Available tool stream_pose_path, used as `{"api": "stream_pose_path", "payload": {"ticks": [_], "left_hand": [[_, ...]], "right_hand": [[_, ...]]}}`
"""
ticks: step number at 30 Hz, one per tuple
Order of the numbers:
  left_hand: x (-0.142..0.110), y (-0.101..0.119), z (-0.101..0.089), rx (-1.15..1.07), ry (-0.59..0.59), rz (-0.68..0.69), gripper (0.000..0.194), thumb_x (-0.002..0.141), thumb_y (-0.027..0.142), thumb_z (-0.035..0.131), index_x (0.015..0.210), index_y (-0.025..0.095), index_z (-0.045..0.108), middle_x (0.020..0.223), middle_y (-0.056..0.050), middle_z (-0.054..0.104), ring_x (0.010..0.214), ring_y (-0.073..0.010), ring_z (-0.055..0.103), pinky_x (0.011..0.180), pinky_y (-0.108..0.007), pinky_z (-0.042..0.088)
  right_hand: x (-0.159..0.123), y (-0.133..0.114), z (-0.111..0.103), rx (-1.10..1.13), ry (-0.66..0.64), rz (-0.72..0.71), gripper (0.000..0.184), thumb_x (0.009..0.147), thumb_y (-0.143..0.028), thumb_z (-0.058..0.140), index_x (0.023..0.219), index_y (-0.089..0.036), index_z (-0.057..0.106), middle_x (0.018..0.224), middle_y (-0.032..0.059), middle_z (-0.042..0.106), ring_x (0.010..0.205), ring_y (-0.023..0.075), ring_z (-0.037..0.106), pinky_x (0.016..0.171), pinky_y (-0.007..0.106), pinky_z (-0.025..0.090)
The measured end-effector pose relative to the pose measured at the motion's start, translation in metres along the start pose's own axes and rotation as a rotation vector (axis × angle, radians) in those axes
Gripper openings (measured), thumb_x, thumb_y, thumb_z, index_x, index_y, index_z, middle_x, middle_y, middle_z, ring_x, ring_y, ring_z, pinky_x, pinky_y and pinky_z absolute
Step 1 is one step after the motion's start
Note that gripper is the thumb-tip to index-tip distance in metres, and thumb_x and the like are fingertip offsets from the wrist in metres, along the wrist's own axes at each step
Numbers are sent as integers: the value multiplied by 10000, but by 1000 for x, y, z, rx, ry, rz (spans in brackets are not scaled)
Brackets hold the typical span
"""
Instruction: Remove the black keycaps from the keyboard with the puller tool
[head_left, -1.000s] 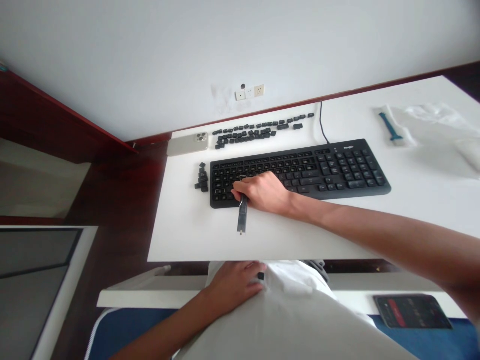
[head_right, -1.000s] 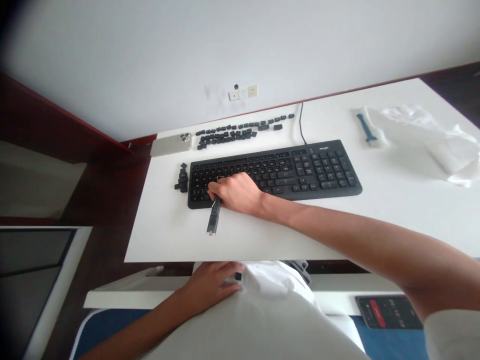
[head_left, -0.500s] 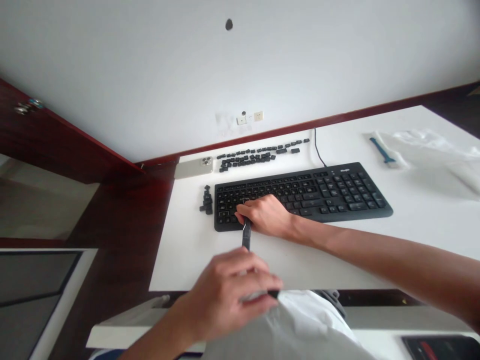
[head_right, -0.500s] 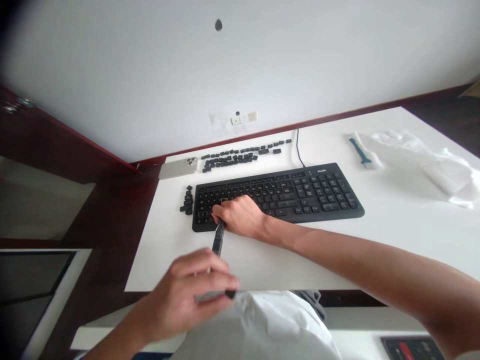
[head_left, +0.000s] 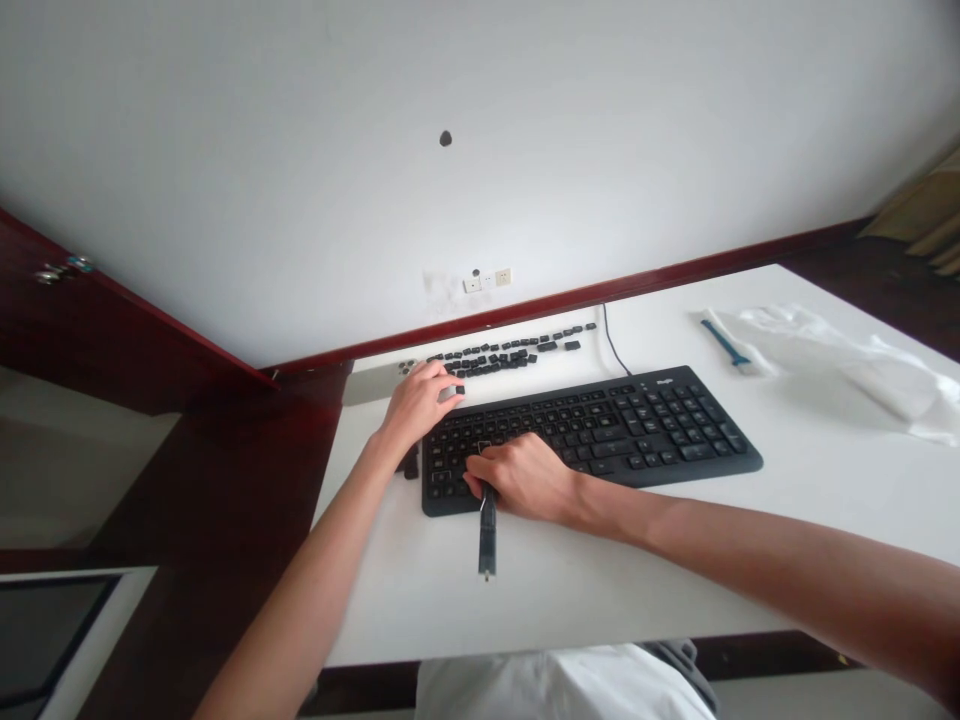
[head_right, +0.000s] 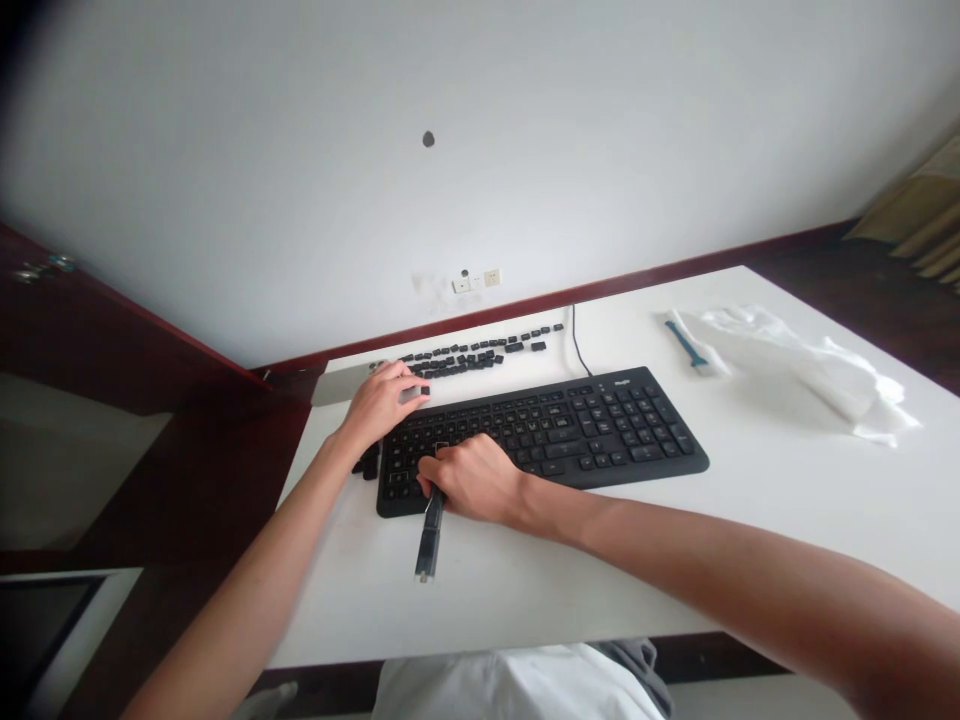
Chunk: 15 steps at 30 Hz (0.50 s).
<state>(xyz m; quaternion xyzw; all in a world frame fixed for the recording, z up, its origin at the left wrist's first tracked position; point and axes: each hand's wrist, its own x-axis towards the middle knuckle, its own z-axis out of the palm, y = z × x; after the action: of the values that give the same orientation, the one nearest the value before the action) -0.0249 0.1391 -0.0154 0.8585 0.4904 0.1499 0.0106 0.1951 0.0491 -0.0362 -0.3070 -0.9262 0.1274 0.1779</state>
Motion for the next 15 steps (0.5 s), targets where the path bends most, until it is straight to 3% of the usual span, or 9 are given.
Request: {"api": "stream_pose_path", "payload": {"ticks": [9,15], "left_hand": [[-1,-1,9,-31,33,-58,216,897,283,773,1104,229,802,902,-42,701,920,-227,544,850,-350,484],[-5,-5,11,-63,64,-60,295,891,287,779,1180,228,772,989,-42,711,954,-231,547,910,-363,484]], "right_hand": [[1,0,-1,16,-9,15,116,946,-260,630,895,-201,717,780,12,727,571,132,546,552,321,165],[1,-1,-4,31,-20,17,99,940,-235,635,885,-205,712,760,-4,720,568,121,544,549,310,176]]}}
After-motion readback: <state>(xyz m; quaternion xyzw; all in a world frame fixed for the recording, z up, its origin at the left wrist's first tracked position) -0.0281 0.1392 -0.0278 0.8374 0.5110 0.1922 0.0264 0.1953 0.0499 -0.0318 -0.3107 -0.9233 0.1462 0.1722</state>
